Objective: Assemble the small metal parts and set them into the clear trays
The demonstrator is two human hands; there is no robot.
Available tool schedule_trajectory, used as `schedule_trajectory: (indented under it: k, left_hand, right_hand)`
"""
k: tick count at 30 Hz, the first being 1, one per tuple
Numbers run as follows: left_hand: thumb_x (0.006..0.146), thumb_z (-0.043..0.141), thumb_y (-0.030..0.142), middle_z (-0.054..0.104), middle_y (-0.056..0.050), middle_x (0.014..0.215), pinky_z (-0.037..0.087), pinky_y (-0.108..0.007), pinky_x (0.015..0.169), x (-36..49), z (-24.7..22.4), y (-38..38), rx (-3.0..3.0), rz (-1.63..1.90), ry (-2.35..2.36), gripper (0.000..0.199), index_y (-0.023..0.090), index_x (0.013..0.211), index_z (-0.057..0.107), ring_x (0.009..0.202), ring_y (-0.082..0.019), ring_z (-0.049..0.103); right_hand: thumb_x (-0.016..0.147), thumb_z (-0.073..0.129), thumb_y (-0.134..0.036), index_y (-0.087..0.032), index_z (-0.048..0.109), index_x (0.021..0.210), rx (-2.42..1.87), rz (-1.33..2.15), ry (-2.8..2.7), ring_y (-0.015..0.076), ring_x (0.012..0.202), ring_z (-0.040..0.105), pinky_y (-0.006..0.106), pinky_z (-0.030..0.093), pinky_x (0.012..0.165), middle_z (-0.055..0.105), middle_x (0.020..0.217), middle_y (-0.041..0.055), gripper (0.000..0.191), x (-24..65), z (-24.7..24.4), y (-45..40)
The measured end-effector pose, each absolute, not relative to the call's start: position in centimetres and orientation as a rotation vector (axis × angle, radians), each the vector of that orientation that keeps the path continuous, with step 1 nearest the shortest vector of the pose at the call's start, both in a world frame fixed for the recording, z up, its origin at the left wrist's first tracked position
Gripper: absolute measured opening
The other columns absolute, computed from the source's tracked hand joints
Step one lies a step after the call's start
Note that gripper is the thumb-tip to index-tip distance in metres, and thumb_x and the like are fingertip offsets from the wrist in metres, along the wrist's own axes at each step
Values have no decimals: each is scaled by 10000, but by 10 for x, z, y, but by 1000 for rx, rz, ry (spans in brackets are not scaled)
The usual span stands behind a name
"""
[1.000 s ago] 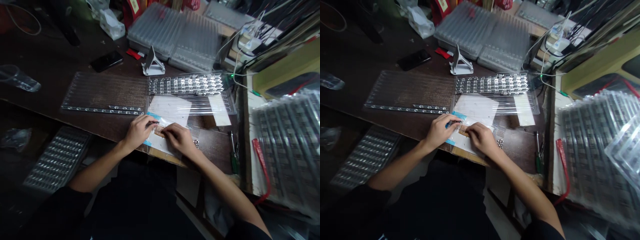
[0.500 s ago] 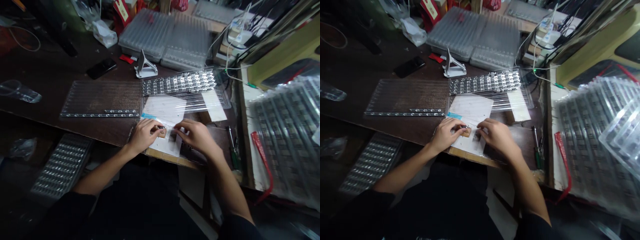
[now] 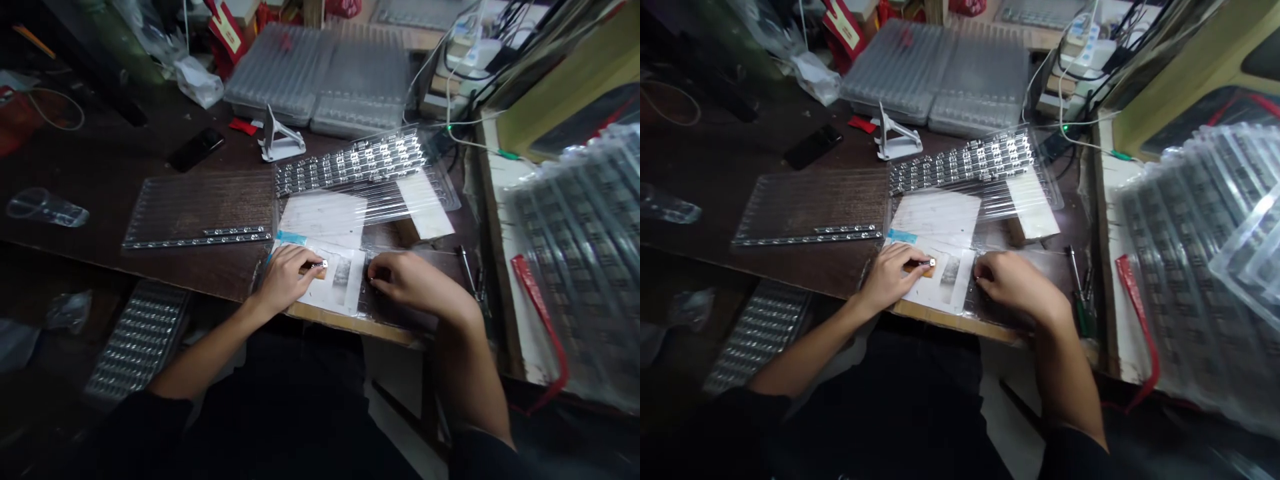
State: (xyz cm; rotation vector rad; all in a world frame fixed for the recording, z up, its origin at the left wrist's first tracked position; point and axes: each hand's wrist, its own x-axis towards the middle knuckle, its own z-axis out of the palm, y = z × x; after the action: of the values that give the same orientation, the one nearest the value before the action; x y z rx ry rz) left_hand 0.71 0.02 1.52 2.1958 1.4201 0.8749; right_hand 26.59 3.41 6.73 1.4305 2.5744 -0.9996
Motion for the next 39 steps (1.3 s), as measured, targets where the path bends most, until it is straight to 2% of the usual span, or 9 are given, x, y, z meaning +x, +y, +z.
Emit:
schedule_trajectory:
  k: [7,11,15,20,26,28,39]
  left_hand:
    - [904,634,254,723,-46,907,476,-370,816,8,14,-1,2185,877,1416,68,199,868,653,881,-215,649]
    - [927,589,230,725,-57,933,511,-361,864,5,18,-2,2072,1062,1423,66,199,919,647,936,-206,665]
    - [925,582,259,723,-59,1000,527,-338,911,-21,26,10,1877,1241,1573,92,195,964,634,989,-189,674]
    - [894,603,268,715,-54,991,538,-309,863,-71,39,38,1826,1288,1704,112,175,952,625,943,-178,675]
    - [863,638,247,732,-32,929,516,-316,829,-91,50,51,1981,994,1716,84,187,910,672,881,-184,675]
    - [864,641,251,737,-28,931,501,-341,848,-90,47,53,2055,880,1714,77,200,899,687,893,-196,668]
    - [883,603,295,728,-27,940,411,-411,925,-101,45,56,2246,547,1821,121,228,842,696,930,-238,618]
  right_hand:
    - [808,546,-149,-176,639,825,1547,-1096,2696,130,616,569,246,389,599,655,715,0,98,250,70,36]
    - [822,543,-155,-164,676,819,1554,-1096,2876,152,678,597,263,435,645,678,777,40,134,228,58,37]
    - [837,544,-142,-178,725,888,1544,-1284,2914,168,766,665,278,504,721,741,883,56,191,203,44,34]
    - [913,529,-156,-182,719,973,1402,-1333,3073,177,854,692,284,535,768,745,946,67,201,185,28,28]
    - [949,504,-131,-149,675,1076,1171,-435,3189,232,894,627,333,521,756,683,1022,121,214,178,25,14]
    - [953,498,-125,-145,666,1086,1100,-322,3181,235,895,615,336,519,760,672,1019,125,216,177,27,11]
    - [967,488,-153,-221,639,1248,1141,-721,3212,215,977,647,325,541,798,684,1118,96,326,185,35,16]
